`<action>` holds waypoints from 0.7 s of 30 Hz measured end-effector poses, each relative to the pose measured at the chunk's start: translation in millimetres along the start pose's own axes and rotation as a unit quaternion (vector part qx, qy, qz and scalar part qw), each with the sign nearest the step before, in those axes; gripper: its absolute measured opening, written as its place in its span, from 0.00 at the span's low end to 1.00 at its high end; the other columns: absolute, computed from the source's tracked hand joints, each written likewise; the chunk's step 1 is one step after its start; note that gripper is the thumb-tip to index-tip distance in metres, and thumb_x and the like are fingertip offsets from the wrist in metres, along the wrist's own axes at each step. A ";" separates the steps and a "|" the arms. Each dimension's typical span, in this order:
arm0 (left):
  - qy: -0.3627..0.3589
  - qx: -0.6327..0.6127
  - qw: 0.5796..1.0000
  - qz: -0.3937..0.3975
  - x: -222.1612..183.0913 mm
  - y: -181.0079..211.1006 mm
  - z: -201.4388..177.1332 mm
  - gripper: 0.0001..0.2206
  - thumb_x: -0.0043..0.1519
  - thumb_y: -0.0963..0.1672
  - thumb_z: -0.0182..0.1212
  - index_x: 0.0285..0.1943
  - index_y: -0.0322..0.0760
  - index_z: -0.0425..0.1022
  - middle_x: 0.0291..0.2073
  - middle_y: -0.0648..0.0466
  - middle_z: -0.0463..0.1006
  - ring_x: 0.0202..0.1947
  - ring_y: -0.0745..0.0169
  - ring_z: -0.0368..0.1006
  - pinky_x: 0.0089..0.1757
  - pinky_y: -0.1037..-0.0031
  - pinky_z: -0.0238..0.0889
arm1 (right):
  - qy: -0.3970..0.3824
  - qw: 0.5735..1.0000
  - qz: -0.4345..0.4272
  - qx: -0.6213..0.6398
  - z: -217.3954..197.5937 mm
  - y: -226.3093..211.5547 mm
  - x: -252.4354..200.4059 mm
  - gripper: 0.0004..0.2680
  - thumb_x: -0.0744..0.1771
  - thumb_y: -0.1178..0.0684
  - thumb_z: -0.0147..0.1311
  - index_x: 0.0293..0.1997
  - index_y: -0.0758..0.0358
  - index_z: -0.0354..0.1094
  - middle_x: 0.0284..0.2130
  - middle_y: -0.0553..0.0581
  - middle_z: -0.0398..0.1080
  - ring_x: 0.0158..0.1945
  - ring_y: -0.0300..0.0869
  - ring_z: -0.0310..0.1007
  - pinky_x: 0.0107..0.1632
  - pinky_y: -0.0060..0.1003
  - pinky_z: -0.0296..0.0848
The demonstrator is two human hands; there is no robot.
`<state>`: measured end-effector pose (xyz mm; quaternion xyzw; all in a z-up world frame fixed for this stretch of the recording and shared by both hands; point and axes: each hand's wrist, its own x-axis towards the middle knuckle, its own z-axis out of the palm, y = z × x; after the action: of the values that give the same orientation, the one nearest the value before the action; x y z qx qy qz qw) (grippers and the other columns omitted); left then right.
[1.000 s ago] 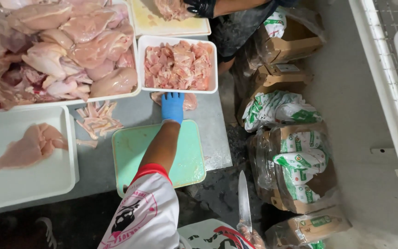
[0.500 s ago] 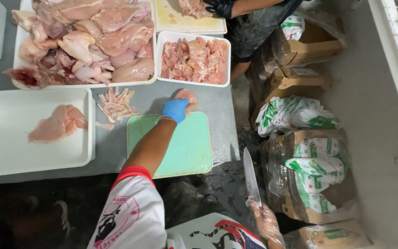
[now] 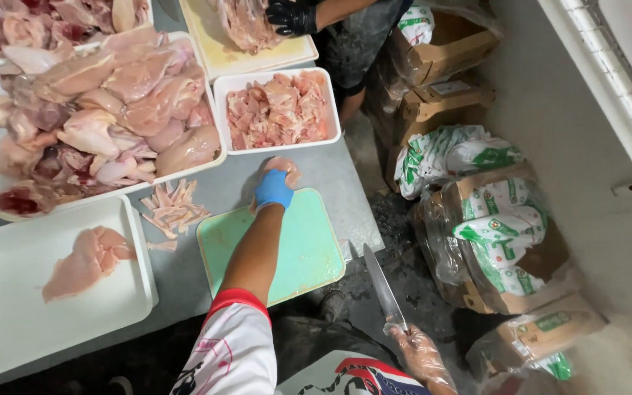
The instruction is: Slicing raw chicken breasts into smaller pieces on a cutting board and placing them into trays.
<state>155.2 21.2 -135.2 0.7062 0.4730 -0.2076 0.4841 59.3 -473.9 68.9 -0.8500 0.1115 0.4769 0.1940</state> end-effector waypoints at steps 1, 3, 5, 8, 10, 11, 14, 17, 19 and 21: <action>0.023 0.374 0.925 0.068 -11.6 -0.8 -0.9 0.32 0.60 0.64 0.44 0.72 0.61 0.57 0.70 0.63 0.50 0.70 0.64 0.44 0.65 0.50 0.37 | 0.018 1.000 -0.013 -0.001 7.5 7.1 1.3 0.20 0.67 0.30 0.50 0.62 0.38 0.79 0.61 0.52 0.79 0.65 0.48 0.76 0.68 0.46 0.71; 0.047 0.686 0.714 0.130 -52.2 2.0 -16.5 0.24 0.62 0.66 0.33 0.59 0.68 0.64 0.59 0.64 0.54 0.61 0.63 0.45 0.58 0.50 0.39 | 0.037 0.999 -0.034 -0.009 15.6 10.2 5.5 0.20 0.66 0.29 0.50 0.59 0.39 0.81 0.58 0.52 0.81 0.63 0.48 0.78 0.65 0.44 0.73; -0.006 -0.189 0.976 0.112 -111.1 6.8 -40.2 0.16 0.59 0.54 0.62 0.53 0.55 0.82 0.43 0.56 0.82 0.43 0.61 0.78 0.42 0.68 0.76 | 0.045 0.999 -0.025 0.007 24.3 5.5 3.1 0.19 0.67 0.31 0.51 0.57 0.43 0.82 0.57 0.53 0.81 0.63 0.49 0.78 0.65 0.48 0.74; 0.017 0.073 0.984 0.161 -98.0 -46.0 -50.6 0.31 0.51 0.57 0.73 0.59 0.37 0.79 0.50 0.43 0.84 0.48 0.41 0.80 0.44 0.58 0.70 | 0.104 0.985 -0.137 0.004 46.3 33.8 38.2 0.17 0.71 0.37 0.45 0.41 0.56 0.80 0.42 0.57 0.84 0.48 0.47 0.81 0.56 0.41 0.73; -0.008 0.107 0.978 0.180 -138.9 -58.4 -51.6 0.22 0.54 0.54 0.67 0.52 0.40 0.81 0.41 0.43 0.83 0.41 0.42 0.78 0.39 0.57 0.67 | 0.116 0.975 -0.188 -0.010 56.6 20.1 28.7 0.14 0.71 0.39 0.47 0.47 0.55 0.78 0.44 0.57 0.83 0.48 0.48 0.81 0.54 0.43 0.76; -0.026 0.132 0.970 0.201 -158.7 -64.7 -52.2 0.14 0.56 0.51 0.62 0.44 0.43 0.82 0.32 0.43 0.82 0.34 0.44 0.77 0.35 0.56 0.63 | 0.132 0.960 -0.245 -0.030 61.7 13.7 25.0 0.13 0.70 0.41 0.50 0.54 0.53 0.76 0.46 0.58 0.82 0.49 0.49 0.81 0.52 0.45 0.79; -0.037 0.091 0.975 0.201 -141.8 -121.1 -22.7 0.15 0.64 0.50 0.55 0.26 0.41 0.65 0.23 0.49 0.61 0.30 0.57 0.59 0.36 0.58 0.44 | 0.037 0.980 -0.192 -0.029 74.1 -35.5 -8.7 0.09 0.70 0.46 0.58 0.51 0.54 0.66 0.48 0.54 0.78 0.50 0.43 0.80 0.52 0.37 0.82; -0.056 0.104 0.983 0.137 -179.6 -112.5 -21.3 0.30 0.59 0.64 0.59 0.65 0.55 0.75 0.63 0.57 0.80 0.68 0.59 0.71 0.68 0.67 0.65 | 0.023 0.964 -0.256 -0.062 98.8 -39.1 24.1 0.15 0.68 0.43 0.63 0.51 0.67 0.72 0.44 0.74 0.79 0.54 0.67 0.77 0.55 0.62 0.76; -0.066 0.105 0.985 0.124 -197.1 -109.7 -33.7 0.31 0.59 0.66 0.58 0.64 0.55 0.76 0.63 0.58 0.80 0.67 0.59 0.71 0.68 0.68 0.65 | 0.020 0.962 -0.254 -0.095 103.3 -77.5 -5.5 0.14 0.68 0.44 0.62 0.50 0.66 0.71 0.42 0.71 0.80 0.52 0.64 0.79 0.54 0.58 0.77; -0.072 0.103 0.986 0.107 -202.6 -117.2 -40.3 0.32 0.58 0.67 0.56 0.63 0.56 0.77 0.62 0.59 0.80 0.67 0.60 0.72 0.67 0.70 0.65 | 0.011 0.958 -0.255 -0.132 111.2 -109.9 -27.2 0.13 0.69 0.45 0.60 0.49 0.65 0.71 0.40 0.68 0.81 0.50 0.61 0.81 0.53 0.54 0.78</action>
<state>-47.7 -28.1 -22.2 0.7819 0.3350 -0.2525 0.4612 1.0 -326.3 64.4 -0.8736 -0.1706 0.4125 0.1936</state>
